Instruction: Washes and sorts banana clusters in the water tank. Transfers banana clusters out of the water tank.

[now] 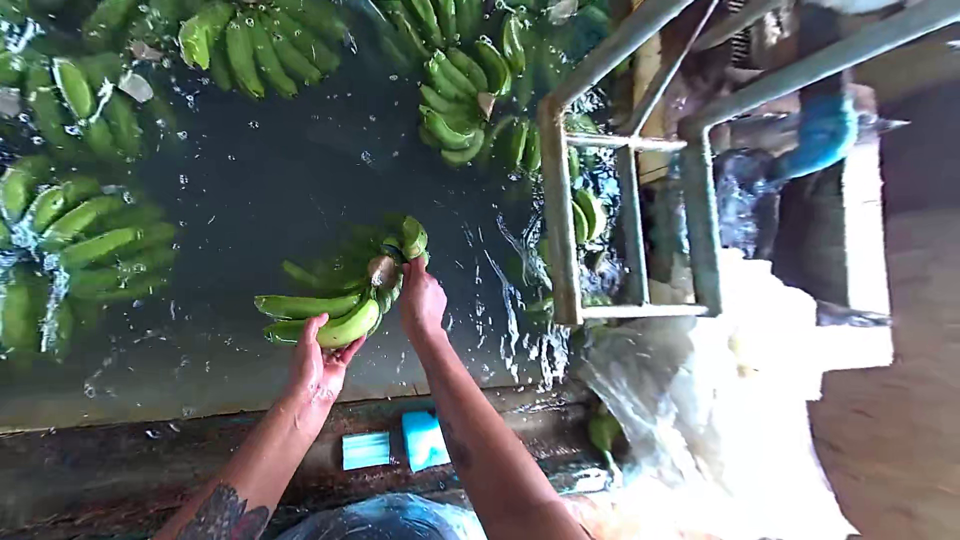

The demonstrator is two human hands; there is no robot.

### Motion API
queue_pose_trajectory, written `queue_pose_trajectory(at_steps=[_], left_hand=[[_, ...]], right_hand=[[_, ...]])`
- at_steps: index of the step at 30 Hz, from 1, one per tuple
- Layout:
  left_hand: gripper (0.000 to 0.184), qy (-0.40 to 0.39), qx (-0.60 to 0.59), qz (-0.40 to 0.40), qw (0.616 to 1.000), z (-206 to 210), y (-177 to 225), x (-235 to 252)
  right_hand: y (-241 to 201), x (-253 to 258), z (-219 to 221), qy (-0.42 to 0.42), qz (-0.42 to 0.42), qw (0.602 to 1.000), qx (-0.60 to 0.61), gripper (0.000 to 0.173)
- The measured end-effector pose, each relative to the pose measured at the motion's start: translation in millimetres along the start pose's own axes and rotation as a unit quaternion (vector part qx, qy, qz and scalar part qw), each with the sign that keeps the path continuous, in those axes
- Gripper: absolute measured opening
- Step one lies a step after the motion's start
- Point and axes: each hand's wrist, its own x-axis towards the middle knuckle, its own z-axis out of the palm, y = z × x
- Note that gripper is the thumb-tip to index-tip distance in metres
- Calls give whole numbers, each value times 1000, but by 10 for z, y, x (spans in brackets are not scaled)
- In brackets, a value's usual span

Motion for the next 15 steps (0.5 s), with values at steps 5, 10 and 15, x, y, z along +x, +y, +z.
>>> queue_pose_trajectory(at_steps=[5,10,15], left_hand=[[46,4,-26,-4,1000,105,41,-49],[40,-8,-12,25,1000,42,-15,-88],[41,-68,28,129,989,-114,-208,349]], right_hand=[[-119,-44,38,-47,31,996,62,37],[110,-222,41,-173,16,946,273,33],[-55,-384,-549,-301,32,848,435,29]])
